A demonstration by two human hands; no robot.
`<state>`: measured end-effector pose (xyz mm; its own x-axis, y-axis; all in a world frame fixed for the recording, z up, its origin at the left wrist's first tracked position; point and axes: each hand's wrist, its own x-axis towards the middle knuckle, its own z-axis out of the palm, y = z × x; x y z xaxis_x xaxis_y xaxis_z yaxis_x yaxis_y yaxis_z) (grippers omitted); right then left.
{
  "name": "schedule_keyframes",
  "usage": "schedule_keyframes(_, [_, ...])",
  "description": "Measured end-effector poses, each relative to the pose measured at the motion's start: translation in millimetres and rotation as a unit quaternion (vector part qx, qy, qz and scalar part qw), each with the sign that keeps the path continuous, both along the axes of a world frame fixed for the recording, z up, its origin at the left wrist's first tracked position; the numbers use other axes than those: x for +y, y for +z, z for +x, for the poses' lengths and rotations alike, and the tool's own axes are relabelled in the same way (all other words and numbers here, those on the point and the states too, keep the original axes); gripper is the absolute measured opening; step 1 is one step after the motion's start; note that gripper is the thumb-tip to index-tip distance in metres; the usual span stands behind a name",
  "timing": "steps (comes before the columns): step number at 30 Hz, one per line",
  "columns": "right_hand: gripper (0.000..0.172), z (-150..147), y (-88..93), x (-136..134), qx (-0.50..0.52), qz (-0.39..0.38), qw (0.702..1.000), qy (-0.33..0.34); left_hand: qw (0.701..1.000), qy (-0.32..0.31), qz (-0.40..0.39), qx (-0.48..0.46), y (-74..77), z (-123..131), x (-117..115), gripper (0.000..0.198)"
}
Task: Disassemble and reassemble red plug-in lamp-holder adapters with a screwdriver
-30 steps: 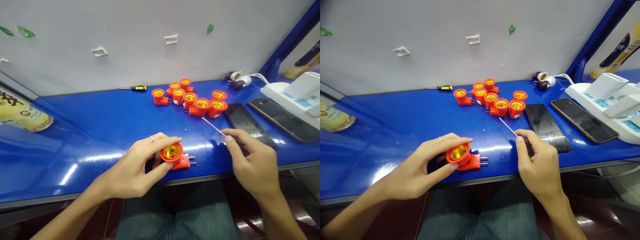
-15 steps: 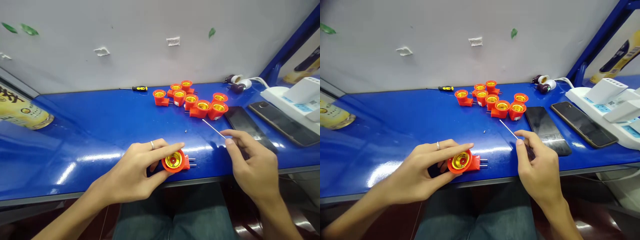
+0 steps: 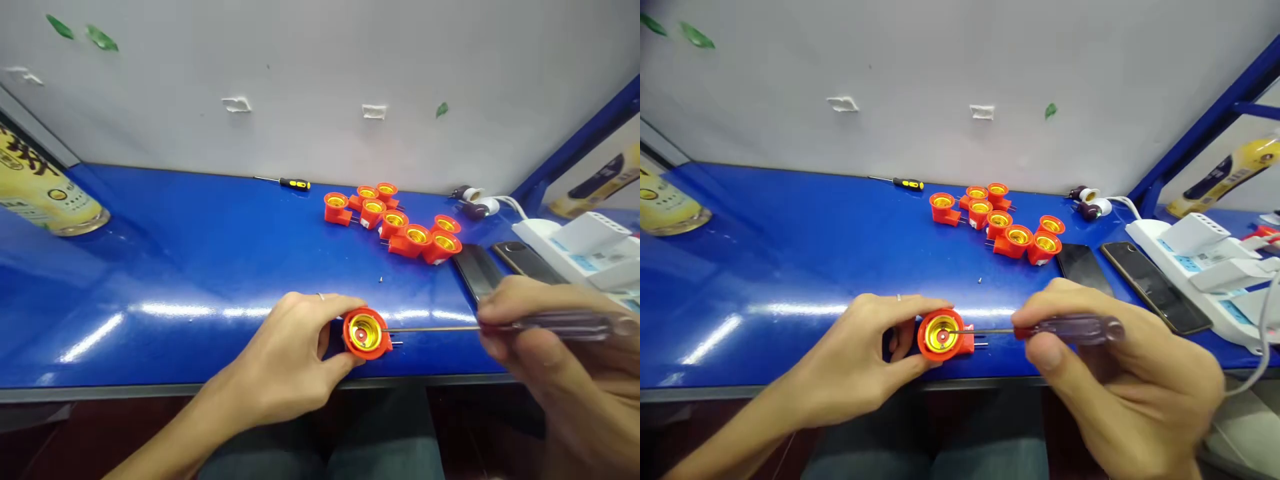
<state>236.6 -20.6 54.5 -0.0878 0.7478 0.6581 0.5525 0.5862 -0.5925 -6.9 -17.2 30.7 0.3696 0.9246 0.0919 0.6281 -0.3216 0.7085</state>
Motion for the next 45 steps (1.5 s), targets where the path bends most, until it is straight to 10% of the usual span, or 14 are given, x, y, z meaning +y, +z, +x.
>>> schedule_keyframes(5, [0.010, -30, 4.9, 17, -0.099, 0.002, 0.987, 0.124, 0.999, 0.020, 0.038, 0.002, -12.8, -3, -12, 0.054])
schedule_keyframes(25, [0.007, -58, 12.5, 38, -0.164, 0.066, 0.983, 0.053, 0.998, -0.001, 0.071, -0.001, -25.8, -2, -18, 0.061])
schedule_keyframes(28, [0.042, -64, 4.7, 39, -0.124, 0.057, 0.988, 0.068, 0.997, -0.003, 0.080, 0.010, -28.1, -2, -19, 0.060])
schedule_keyframes(37, [0.047, -46, 15.0, 25, -0.104, -0.040, 0.974, 0.195, 0.997, -0.004, 0.080, 0.011, -30.5, -2, -20, 0.058])
schedule_keyframes(45, [0.038, -58, 11.4, 16, -0.201, 0.049, 0.978, 0.006, 0.998, -0.004, 0.066, 0.012, -31.9, -2, -20, 0.063])
